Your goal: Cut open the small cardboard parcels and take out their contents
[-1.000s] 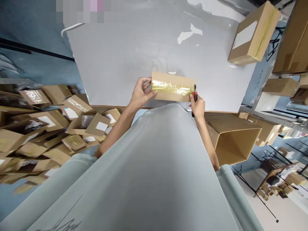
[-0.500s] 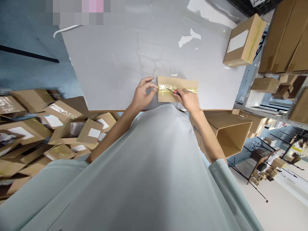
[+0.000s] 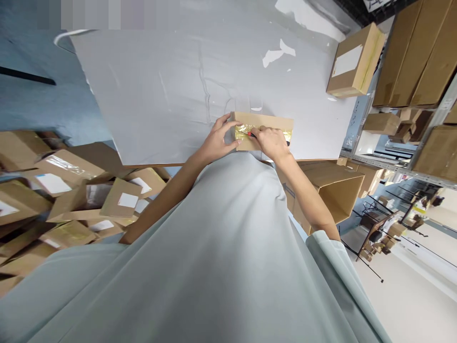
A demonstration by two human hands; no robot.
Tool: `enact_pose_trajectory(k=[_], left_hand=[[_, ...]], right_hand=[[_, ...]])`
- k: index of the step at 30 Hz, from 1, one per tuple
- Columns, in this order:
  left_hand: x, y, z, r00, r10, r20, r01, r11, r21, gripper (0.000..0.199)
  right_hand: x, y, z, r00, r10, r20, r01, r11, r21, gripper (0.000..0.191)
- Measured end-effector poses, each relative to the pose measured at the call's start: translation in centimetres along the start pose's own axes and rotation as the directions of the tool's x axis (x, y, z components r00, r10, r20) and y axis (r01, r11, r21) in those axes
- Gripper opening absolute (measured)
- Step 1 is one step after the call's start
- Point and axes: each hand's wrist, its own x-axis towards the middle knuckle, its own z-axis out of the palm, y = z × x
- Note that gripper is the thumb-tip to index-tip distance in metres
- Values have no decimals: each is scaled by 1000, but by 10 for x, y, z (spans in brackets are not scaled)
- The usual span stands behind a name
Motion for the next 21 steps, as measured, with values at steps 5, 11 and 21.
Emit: enact_pose_trajectory(k=[5, 11, 21], left_hand=[[1, -2, 1, 1000, -3, -2, 3, 1000, -21, 69], [0, -2, 2, 1000, -12, -17, 12, 999, -49, 69], [-1, -8, 9, 995, -46, -93, 38, 995, -87, 73]], right_hand=[[1, -1, -5, 1000, -8, 20, 9, 1000, -13, 49], [3, -10, -13, 999, -17, 41, 19, 999, -49, 46], [28, -30, -21, 998, -55, 39, 56, 998, -12, 52]])
